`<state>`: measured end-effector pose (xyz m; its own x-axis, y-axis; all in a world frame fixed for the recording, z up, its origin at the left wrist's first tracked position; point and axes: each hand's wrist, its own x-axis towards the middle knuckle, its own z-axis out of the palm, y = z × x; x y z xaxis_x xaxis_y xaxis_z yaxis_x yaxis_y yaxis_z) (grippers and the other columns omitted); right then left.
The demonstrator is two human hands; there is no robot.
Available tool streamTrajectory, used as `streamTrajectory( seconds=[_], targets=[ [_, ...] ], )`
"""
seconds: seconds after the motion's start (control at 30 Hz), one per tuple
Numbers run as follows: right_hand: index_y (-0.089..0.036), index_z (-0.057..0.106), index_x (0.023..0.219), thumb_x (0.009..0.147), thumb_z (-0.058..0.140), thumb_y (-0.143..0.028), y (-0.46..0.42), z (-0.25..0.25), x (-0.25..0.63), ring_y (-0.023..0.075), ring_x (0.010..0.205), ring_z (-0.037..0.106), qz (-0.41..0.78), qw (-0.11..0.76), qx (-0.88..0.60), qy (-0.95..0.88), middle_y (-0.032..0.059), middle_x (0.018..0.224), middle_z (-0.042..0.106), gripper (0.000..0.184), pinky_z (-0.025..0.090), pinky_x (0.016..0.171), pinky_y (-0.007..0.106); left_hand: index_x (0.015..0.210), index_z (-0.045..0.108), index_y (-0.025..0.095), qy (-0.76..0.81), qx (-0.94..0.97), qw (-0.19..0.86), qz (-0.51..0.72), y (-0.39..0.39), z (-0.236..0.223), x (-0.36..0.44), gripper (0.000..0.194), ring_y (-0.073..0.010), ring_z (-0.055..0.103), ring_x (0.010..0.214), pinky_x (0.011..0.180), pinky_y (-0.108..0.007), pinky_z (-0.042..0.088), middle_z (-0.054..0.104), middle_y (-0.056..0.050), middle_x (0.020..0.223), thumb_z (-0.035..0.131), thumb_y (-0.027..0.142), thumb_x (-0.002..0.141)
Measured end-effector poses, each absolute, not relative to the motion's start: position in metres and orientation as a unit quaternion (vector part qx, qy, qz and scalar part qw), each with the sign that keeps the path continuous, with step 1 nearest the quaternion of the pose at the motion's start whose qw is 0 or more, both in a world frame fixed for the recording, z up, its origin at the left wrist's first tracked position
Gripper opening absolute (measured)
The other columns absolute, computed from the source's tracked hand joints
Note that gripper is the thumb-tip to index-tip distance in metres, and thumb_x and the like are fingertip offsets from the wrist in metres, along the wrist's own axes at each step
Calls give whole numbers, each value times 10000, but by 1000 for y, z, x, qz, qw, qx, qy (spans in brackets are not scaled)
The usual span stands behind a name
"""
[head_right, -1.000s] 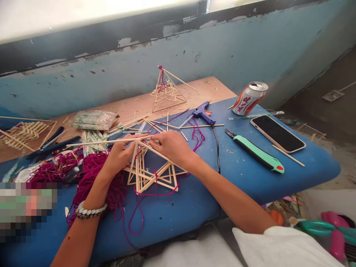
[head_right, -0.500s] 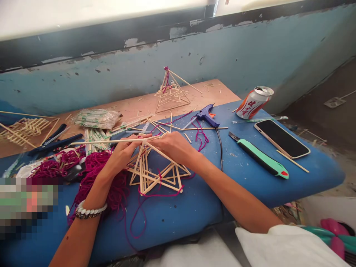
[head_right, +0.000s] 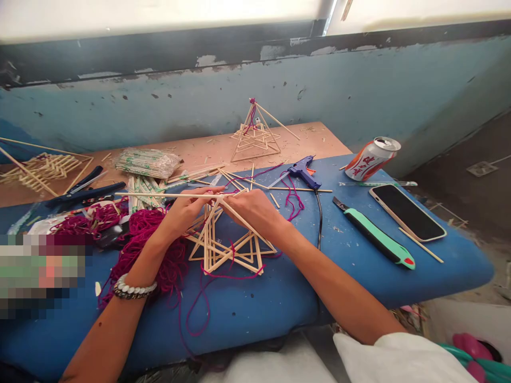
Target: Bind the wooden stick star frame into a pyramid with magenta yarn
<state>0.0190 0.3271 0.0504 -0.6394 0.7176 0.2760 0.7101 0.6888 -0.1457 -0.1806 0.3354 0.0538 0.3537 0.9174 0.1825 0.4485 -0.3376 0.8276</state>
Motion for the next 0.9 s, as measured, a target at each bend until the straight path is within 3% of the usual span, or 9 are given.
streamTrajectory(
  seconds=[0.13,0.3,0.5,0.6,0.77,0.9],
  targets=[
    [-181,722,1066,1049,357,-258,326,50,17,95,578,520,10,161,-404,-900,48,761,713,374,201,546,267,1143,718,179,459,749,317,356,335,49,-179,336,-214,676,1043,978,-336,483,755,-65,1079,477,200,909],
    [-177,701,1105,1055,331,-258,327,50,17,98,571,506,14,136,-408,-903,44,747,696,382,193,551,276,1267,522,181,441,726,377,369,333,48,-178,334,-160,660,788,779,-281,502,682,-2,829,446,206,943],
    [-185,683,1086,1042,324,-211,329,49,17,108,568,487,-2,107,-408,-907,39,746,682,362,172,546,296,1186,437,179,440,737,379,345,331,46,-177,226,-138,572,659,642,-259,449,614,11,774,422,215,964],
    [-176,670,1070,1032,315,-185,330,47,15,113,571,502,-9,98,-407,-908,47,750,678,357,172,544,304,1143,479,185,443,746,367,335,330,46,-177,181,-146,587,682,677,-271,468,609,2,777,414,233,981],
    [-173,651,1116,1048,318,-254,324,61,9,135,666,600,11,61,-436,-898,82,876,724,349,179,550,296,965,627,185,440,771,341,309,326,50,-180,191,-173,649,958,881,-294,485,657,-45,941,440,225,965],
    [-159,618,1206,1043,331,-264,316,76,6,162,707,644,24,13,-446,-895,99,868,737,346,188,556,298,1008,625,169,433,801,259,323,324,52,-183,140,-157,639,889,857,-295,487,666,-51,996,547,158,892]
  ],
)
